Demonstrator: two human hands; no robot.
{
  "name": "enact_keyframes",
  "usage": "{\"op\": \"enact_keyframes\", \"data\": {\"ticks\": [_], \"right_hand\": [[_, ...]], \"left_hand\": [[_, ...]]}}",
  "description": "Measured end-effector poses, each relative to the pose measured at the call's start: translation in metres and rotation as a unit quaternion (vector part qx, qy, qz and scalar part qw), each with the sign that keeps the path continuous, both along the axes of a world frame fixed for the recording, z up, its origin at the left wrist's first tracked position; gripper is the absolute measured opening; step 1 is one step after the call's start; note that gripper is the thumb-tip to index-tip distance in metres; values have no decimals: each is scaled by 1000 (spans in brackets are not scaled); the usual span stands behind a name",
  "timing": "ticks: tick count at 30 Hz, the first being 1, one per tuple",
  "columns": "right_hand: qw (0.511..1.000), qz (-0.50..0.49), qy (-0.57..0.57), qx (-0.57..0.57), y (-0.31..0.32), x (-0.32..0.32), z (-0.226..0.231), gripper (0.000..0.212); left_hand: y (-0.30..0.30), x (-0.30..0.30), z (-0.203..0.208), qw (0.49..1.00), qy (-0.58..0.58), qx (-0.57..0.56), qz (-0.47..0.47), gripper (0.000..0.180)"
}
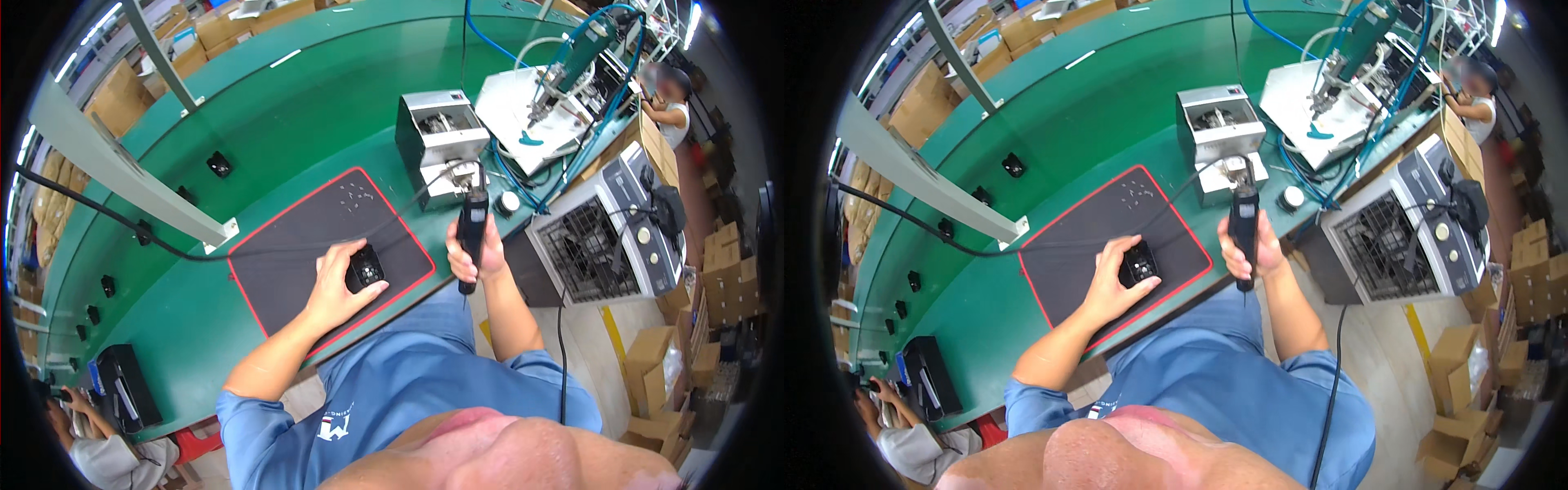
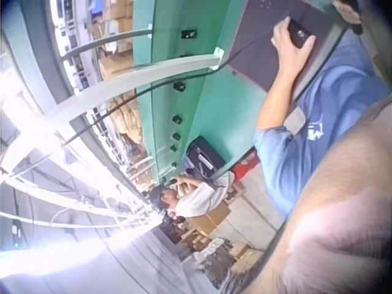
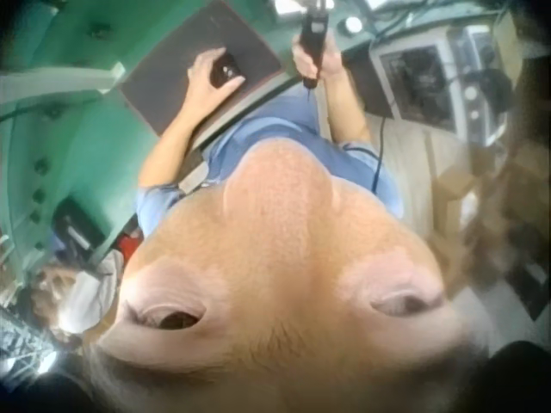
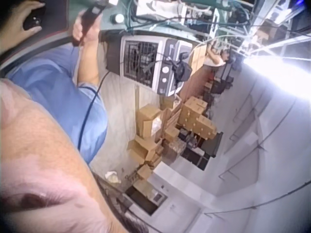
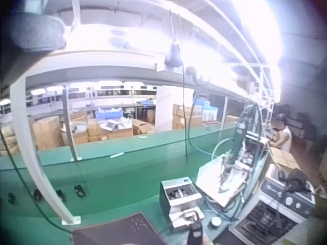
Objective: The person is assembling plastic electronic housings, likely key fobs, by placing circuit boards inside and using an electric screwdriver to secure screws.
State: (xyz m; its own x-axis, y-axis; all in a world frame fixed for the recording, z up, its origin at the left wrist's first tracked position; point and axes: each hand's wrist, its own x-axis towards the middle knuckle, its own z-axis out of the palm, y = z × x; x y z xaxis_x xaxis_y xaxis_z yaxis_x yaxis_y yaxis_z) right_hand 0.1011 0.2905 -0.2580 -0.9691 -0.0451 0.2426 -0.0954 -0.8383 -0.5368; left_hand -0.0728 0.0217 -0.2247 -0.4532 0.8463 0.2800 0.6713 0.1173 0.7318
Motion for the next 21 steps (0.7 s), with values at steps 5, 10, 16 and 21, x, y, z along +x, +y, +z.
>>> {"op": "enact_keyframes", "data": {"ticks": [5, 10, 16, 21], "right_hand": [[999, -36, 9, 17, 23, -7, 2, 79], [974, -182, -10, 132, 39, -7, 65, 83], [784, -539, -7, 309, 39, -54, 163, 91], [676, -648, 26, 350, 46, -88, 164, 83]], "left_hand": [[1, -4, -4, 996, 81, 7, -29, 83], [-1, 2, 3, 997, 72, -29, -15, 86], [2, 0, 0, 998, 68, -7, -16, 85], [3, -3, 1, 998, 57, -11, -19, 87]]}}
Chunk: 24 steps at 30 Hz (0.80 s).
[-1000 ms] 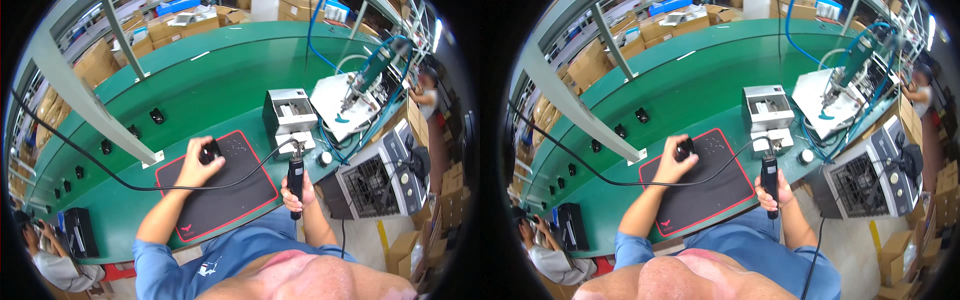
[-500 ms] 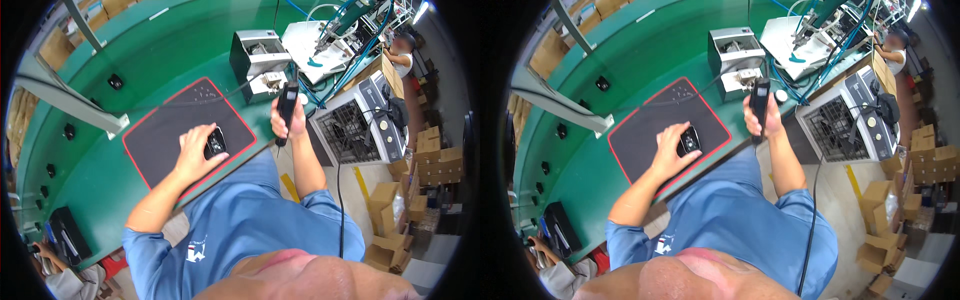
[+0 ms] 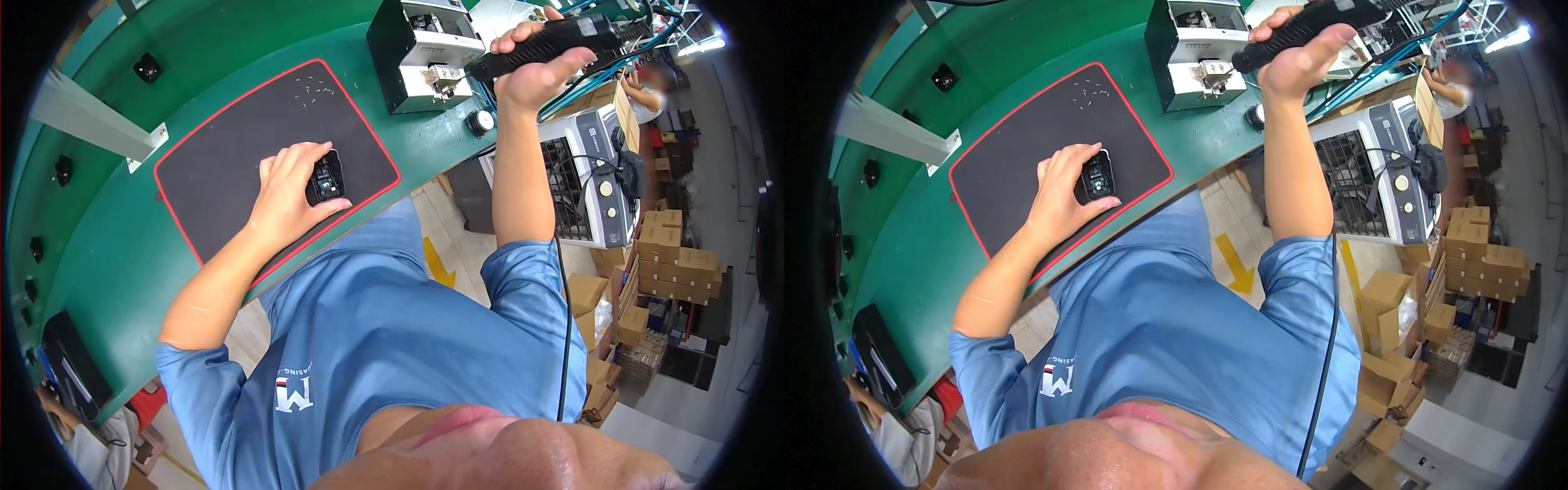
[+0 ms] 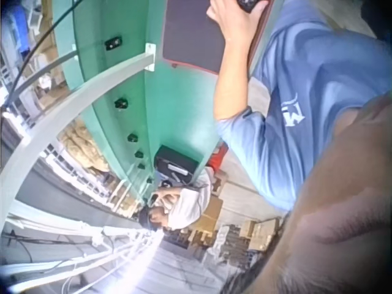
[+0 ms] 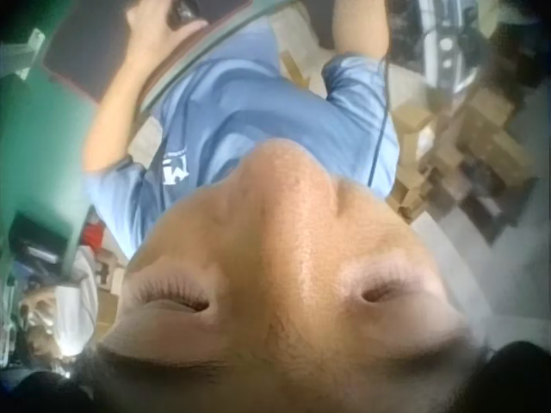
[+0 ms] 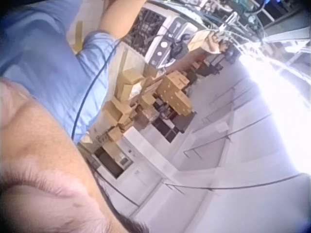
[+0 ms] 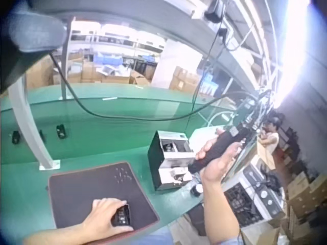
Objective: The person is assembling plastic electronic housings, likely key fobs, by placing circuit boards inside and using an electric screwdriver to secure screws.
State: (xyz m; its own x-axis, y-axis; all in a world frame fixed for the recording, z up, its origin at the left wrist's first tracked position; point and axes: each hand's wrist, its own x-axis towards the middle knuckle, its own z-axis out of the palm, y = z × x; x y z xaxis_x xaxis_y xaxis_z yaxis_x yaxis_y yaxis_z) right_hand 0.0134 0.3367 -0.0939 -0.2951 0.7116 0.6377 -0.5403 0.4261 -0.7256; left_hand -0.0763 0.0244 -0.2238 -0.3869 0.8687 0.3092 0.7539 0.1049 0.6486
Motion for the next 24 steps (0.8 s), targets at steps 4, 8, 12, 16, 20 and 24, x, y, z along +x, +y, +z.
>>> {"op": "enact_keyframes", "data": {"ticks": [4, 8, 12, 16, 20, 24], "right_hand": [[999, 34, -28, 7, -4, -7, -7, 83], [998, 34, -39, -47, -9, -7, -6, 82], [997, 50, -17, -56, 2, -6, -15, 80], [993, 99, -39, -53, 4, -7, -14, 79], [974, 210, -62, -63, 8, -7, -14, 82], [987, 130, -84, -37, -9, -6, -10, 79]], "left_hand": [[-1, 0, -1, 1000, -1, -2, 1, 87], [-1, 0, 1, 1000, -8, -4, 0, 87], [0, 0, 2, 1000, -7, -3, -2, 86], [0, 0, 1, 1000, -10, 9, -2, 86], [-1, 0, -1, 1000, -10, 9, 6, 84], [-3, -2, 1, 999, -17, 17, 21, 82]]}}
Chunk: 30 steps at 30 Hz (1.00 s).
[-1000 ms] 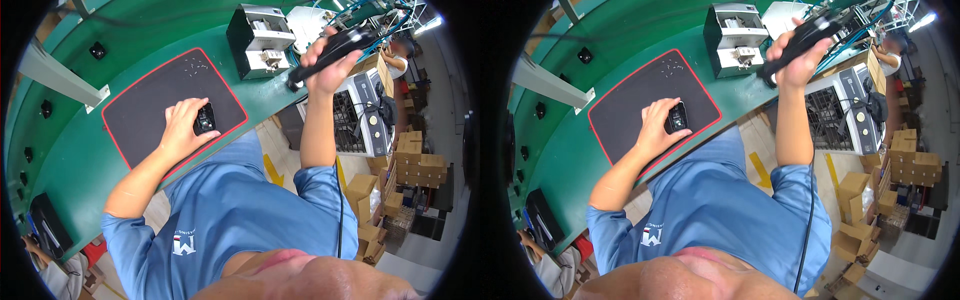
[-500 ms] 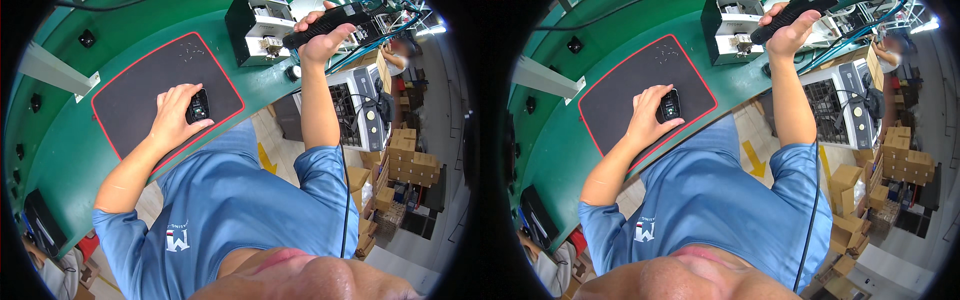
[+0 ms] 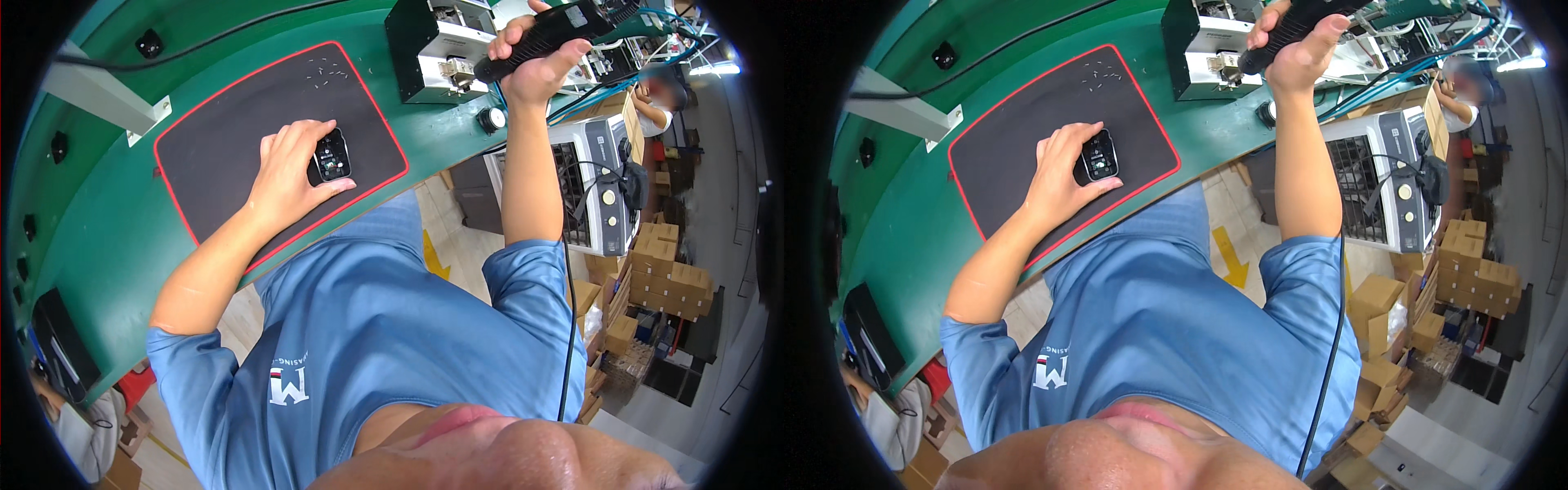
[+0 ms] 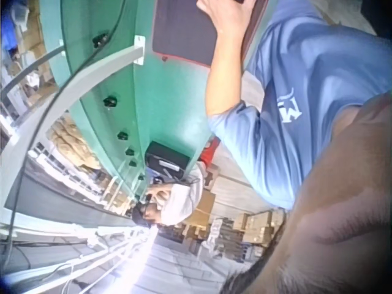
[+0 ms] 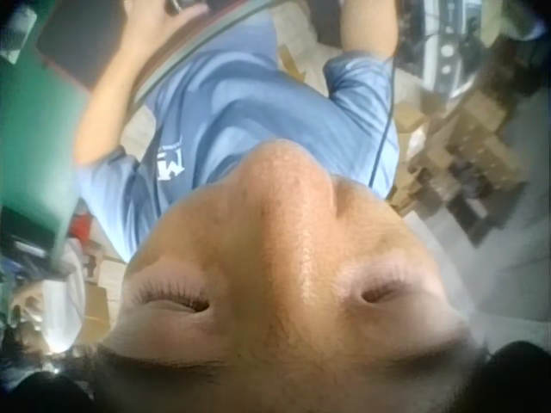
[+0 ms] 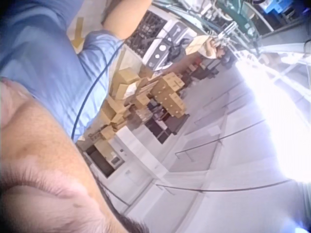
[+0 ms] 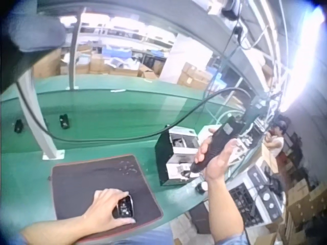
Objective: The person is assembling plastic electronic housings, likely key fobs, by placing circuit boards inside and using an electric screwdriver to secure screws.
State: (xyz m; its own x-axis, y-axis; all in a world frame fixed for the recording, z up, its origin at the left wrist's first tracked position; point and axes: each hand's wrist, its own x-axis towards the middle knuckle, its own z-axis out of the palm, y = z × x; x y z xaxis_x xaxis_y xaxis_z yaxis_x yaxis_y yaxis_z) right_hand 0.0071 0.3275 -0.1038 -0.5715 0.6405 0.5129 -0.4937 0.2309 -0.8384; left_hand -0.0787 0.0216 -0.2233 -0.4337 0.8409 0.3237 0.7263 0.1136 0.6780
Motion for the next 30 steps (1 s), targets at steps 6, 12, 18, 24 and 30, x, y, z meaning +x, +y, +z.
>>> {"op": "enact_keyframes", "data": {"ticks": [6, 12, 18, 24, 30], "right_hand": [[980, 180, 78, -40, -35, 21, -15, 99], [945, 300, 116, -66, -116, -1, -30, 103], [944, 304, 109, -69, -126, -11, -47, 103], [953, 277, 95, -82, -131, -10, -55, 103], [945, 291, 95, -112, -132, -8, -57, 103]], "left_hand": [[0, -3, -7, 1000, 4, 2, 22, 83], [2, -3, -8, 999, 1, 34, 4, 82], [1, -1, -7, 999, -5, 31, 9, 80], [0, -2, -10, 999, 0, 34, 11, 81], [1, -5, -6, 999, -8, 38, 11, 78]]}}
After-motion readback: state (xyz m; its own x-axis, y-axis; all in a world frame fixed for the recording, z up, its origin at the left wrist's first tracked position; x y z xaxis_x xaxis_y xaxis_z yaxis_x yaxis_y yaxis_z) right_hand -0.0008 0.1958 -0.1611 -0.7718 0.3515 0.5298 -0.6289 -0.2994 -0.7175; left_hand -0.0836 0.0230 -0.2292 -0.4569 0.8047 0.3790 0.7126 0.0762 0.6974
